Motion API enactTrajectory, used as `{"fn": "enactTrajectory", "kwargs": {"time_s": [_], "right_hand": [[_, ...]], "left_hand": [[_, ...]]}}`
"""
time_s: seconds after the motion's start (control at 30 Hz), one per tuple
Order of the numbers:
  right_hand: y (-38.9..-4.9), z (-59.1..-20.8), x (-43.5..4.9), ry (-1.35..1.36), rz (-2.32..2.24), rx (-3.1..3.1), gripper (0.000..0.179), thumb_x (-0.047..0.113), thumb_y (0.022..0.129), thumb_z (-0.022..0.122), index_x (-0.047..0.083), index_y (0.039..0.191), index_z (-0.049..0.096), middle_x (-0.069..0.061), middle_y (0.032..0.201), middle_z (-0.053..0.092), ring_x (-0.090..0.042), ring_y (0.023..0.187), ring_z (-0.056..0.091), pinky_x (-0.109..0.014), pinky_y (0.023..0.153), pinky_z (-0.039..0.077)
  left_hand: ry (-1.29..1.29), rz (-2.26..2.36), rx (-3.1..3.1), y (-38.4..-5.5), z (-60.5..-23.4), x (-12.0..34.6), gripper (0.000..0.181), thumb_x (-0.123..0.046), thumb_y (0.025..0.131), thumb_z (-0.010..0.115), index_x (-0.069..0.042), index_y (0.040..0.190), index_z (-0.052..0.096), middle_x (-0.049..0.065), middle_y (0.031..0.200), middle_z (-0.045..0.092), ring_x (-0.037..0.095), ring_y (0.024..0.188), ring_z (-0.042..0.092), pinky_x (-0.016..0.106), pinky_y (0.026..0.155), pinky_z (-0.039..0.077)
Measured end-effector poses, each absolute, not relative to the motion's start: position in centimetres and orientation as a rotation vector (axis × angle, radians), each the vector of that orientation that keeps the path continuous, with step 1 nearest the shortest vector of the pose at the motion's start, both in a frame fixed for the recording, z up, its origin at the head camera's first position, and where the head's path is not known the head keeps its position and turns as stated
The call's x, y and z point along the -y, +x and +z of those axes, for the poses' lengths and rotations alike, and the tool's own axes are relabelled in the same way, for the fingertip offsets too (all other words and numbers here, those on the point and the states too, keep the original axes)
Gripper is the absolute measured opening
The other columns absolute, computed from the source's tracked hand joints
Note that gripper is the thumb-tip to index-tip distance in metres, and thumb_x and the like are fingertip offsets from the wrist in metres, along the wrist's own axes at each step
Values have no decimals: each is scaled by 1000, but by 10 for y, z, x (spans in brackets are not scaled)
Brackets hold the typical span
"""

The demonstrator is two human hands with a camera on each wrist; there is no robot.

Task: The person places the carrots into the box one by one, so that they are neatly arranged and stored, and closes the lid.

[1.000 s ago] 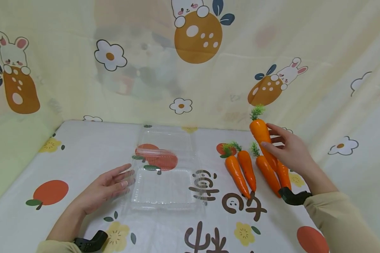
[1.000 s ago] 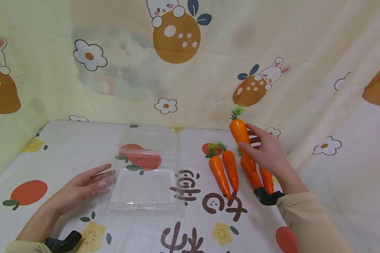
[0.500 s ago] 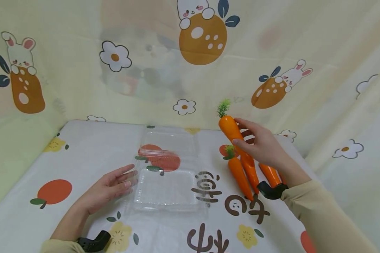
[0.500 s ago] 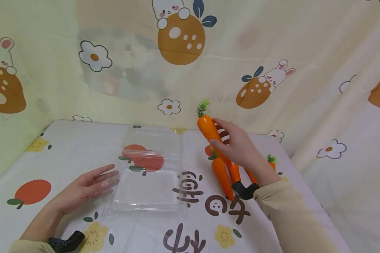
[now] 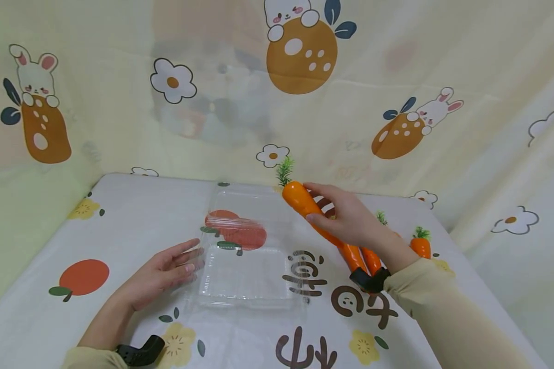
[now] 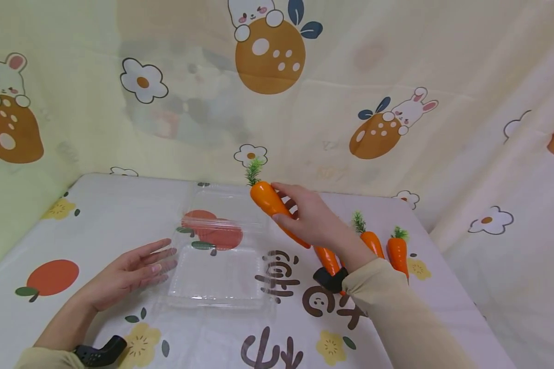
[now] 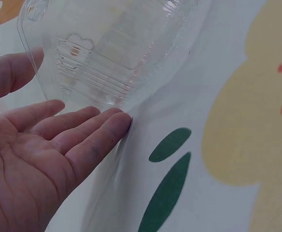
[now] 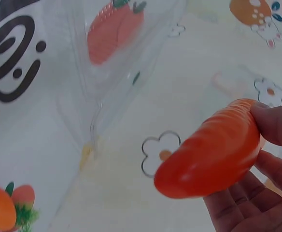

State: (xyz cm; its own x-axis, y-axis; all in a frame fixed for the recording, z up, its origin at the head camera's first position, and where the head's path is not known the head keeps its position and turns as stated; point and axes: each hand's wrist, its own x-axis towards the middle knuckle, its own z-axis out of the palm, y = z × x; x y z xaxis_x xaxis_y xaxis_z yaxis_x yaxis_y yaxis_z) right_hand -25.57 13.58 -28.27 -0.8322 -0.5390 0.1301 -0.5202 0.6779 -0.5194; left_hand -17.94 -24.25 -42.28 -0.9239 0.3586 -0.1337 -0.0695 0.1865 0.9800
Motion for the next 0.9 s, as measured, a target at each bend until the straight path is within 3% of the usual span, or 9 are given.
{"fn": "enactTrajectory", "kwargs": {"time_s": [0.47,0.73,0.9], "right_hand": [[-253,-298,-86,-1128,-768,-2671,61,10,96,68,3,153,45,-13,135,63,-23,106,66,-31,85,61],[-252,-310,-60,-1174,-645,-2567,57,10,96,69,9,150,50,-7,136,63,-19,106,63,-21,83,57],[-247,-315,-50,-1150,-607,-2500,60,10,95,71,13,152,50,-5,125,65,-18,105,59,-21,83,56]], "left_hand": [[286,1798,-2128,-181,-425,246,72,-19,103,60,-4,162,23,23,164,32,42,151,35,34,108,53],[265,1793,-2129,-182,-426,246,72,-19,102,61,-5,162,24,23,164,32,42,150,36,39,109,51],[256,1783,-2132,-182,-426,246,72,-19,102,61,-6,163,24,21,164,33,41,151,36,42,111,50]]}}
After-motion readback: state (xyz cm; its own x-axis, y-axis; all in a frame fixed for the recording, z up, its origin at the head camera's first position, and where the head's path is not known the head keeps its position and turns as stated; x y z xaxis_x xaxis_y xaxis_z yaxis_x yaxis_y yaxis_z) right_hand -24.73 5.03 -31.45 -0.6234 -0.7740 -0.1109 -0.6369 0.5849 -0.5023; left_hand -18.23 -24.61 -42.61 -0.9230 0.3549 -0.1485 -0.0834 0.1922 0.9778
